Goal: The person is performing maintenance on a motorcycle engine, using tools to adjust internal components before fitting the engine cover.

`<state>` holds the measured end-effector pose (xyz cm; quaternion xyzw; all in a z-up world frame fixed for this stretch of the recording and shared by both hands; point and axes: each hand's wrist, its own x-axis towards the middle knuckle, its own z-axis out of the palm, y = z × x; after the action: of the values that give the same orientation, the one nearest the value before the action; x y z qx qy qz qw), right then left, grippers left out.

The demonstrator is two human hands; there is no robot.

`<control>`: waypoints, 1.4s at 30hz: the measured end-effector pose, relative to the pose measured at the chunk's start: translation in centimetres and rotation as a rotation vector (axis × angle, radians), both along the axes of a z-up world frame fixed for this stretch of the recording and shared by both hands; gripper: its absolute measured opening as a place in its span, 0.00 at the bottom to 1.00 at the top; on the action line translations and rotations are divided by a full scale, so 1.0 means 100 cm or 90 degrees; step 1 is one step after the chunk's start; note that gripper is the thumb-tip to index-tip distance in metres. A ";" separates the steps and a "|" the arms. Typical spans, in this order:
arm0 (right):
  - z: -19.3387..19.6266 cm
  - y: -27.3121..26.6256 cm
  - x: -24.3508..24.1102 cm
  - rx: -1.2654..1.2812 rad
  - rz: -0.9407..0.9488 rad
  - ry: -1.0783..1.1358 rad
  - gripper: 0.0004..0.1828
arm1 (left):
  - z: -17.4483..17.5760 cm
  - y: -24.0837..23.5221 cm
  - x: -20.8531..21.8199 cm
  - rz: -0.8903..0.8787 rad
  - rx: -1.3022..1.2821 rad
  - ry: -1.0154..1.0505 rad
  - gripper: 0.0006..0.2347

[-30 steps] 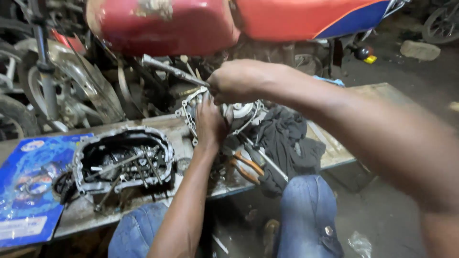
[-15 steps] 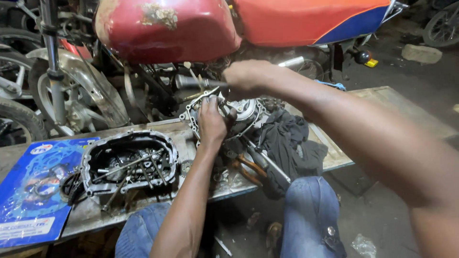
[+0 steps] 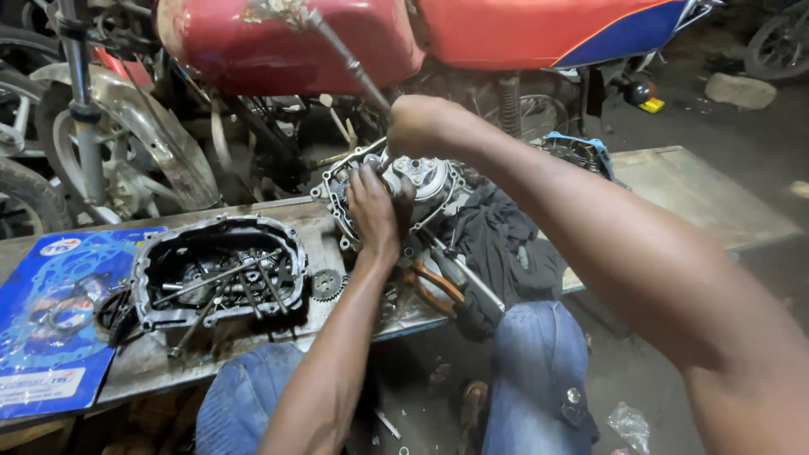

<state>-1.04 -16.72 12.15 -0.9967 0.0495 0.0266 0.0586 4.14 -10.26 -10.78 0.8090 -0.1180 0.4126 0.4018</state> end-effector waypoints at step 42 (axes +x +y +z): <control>0.043 0.038 -0.041 -0.515 0.276 0.031 0.15 | 0.077 0.067 -0.044 -0.413 -0.007 0.350 0.17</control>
<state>-5.18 -12.88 16.49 -0.9257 -0.1527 0.0401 -0.3436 -0.25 -3.56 -3.04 0.8075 -0.2529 0.0341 0.5318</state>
